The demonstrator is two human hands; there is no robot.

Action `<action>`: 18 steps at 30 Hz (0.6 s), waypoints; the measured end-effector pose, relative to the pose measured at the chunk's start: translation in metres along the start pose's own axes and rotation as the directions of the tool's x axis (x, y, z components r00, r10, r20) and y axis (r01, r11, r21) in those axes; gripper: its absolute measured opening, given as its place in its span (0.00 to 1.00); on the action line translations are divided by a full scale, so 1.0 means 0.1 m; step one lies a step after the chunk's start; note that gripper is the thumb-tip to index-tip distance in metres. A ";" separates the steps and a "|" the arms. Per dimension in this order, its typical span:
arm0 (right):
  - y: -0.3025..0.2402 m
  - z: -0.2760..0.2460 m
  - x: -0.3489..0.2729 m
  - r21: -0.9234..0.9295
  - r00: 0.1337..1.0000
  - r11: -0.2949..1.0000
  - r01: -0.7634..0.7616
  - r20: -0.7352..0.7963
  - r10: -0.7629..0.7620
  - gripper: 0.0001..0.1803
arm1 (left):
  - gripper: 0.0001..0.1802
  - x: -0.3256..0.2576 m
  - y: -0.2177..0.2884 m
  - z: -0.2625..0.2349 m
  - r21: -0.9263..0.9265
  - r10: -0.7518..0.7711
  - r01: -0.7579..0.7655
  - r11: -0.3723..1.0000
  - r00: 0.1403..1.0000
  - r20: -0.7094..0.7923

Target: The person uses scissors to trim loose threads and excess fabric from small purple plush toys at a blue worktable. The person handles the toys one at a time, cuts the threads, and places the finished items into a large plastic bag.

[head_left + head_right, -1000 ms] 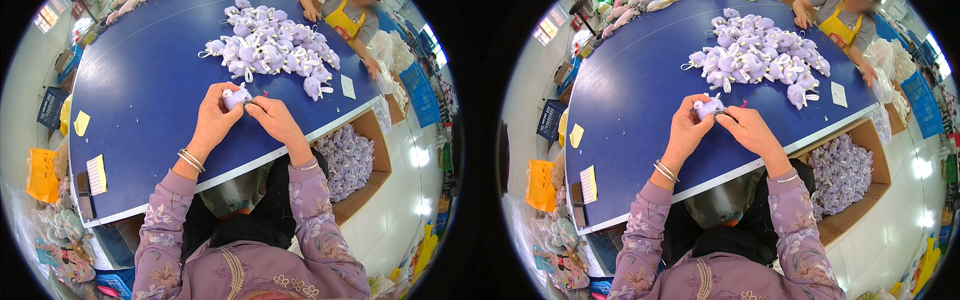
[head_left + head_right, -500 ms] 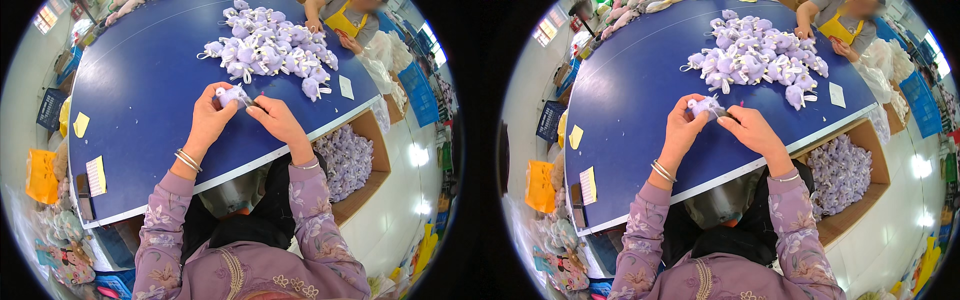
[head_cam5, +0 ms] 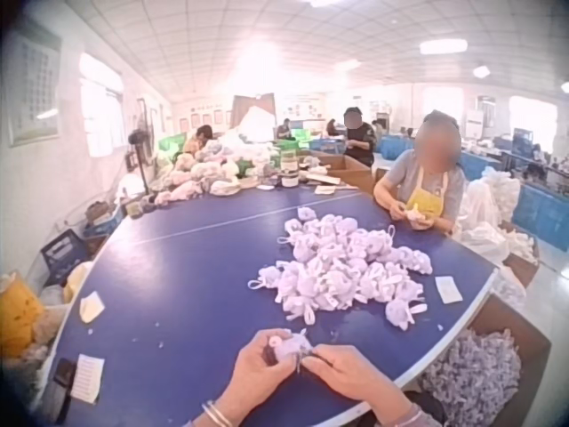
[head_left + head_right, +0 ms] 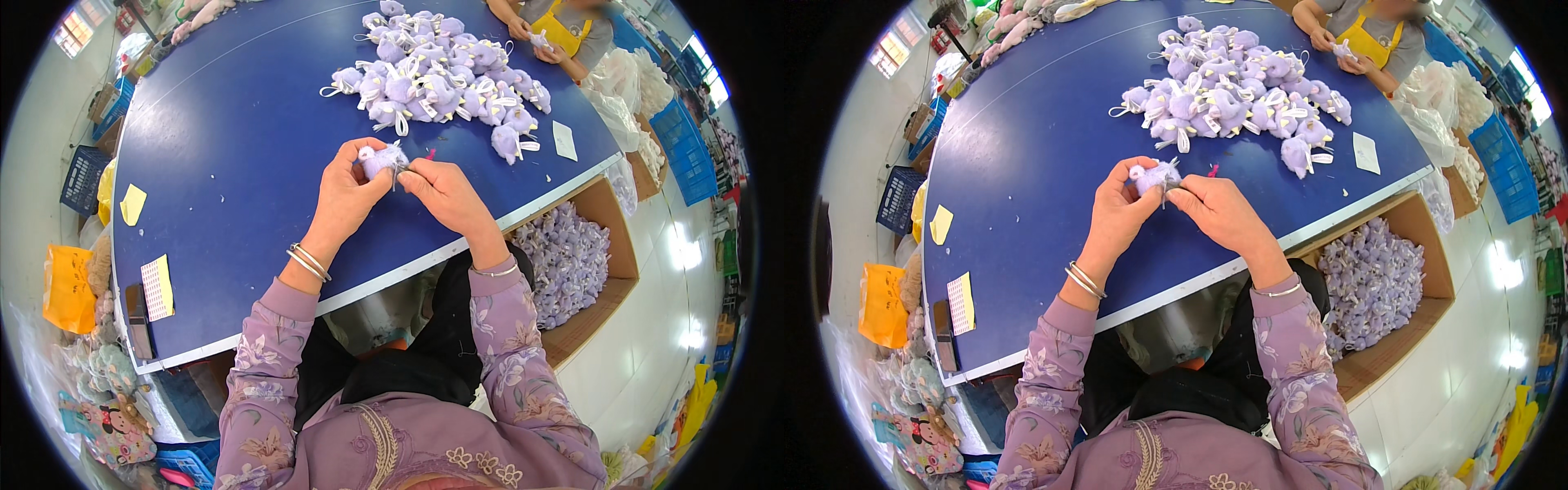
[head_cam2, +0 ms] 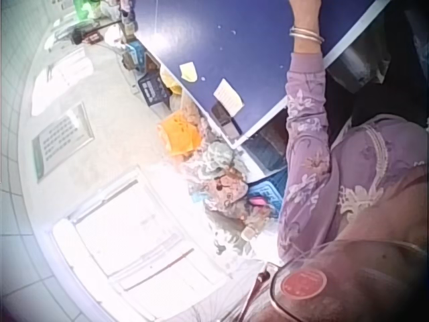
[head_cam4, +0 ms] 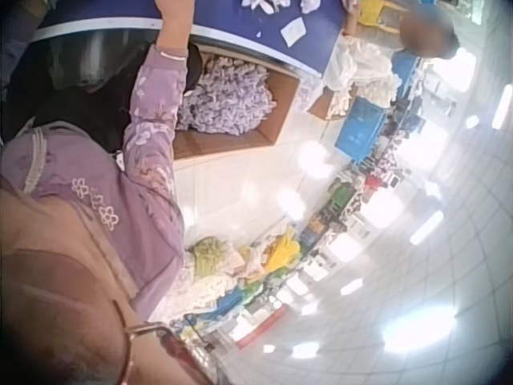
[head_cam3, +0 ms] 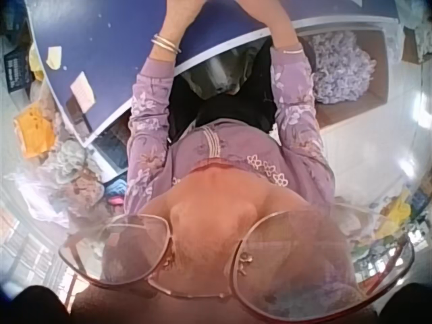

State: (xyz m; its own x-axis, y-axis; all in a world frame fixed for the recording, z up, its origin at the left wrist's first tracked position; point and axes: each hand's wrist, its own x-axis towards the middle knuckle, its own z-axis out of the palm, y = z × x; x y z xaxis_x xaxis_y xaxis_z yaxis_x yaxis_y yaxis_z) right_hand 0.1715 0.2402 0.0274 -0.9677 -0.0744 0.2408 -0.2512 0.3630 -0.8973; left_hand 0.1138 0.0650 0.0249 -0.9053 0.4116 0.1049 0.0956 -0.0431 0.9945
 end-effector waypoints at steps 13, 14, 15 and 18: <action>0.07 -0.08 0.06 0.476 0.911 0.841 -0.258 -0.170 0.376 0.20 | 0.15 0.01 0.05 0.01 0.041 -0.022 0.024 0.999 0.999 -0.048; 0.08 -0.07 0.08 0.424 0.913 0.862 -0.276 -0.165 0.374 0.18 | 0.14 0.02 0.05 0.00 0.029 -0.034 0.035 0.999 0.998 -0.058; 0.13 -0.06 0.09 0.369 0.911 0.885 -0.285 -0.184 0.370 0.18 | 0.15 0.05 0.03 -0.02 -0.010 -0.012 0.012 1.000 0.997 -0.075; 0.24 0.02 0.18 0.262 0.913 0.932 -0.251 -0.256 0.318 0.15 | 0.24 0.12 0.20 0.16 -0.186 0.046 -0.048 0.981 0.999 -0.017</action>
State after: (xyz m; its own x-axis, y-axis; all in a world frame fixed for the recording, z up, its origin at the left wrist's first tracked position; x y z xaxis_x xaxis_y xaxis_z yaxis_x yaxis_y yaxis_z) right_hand 0.1480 0.2463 0.0092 -0.9579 0.2855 0.0288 0.0039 0.1132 -0.9936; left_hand 0.1117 0.0839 0.0460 -0.9067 0.3941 0.1503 0.0602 -0.2318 0.9709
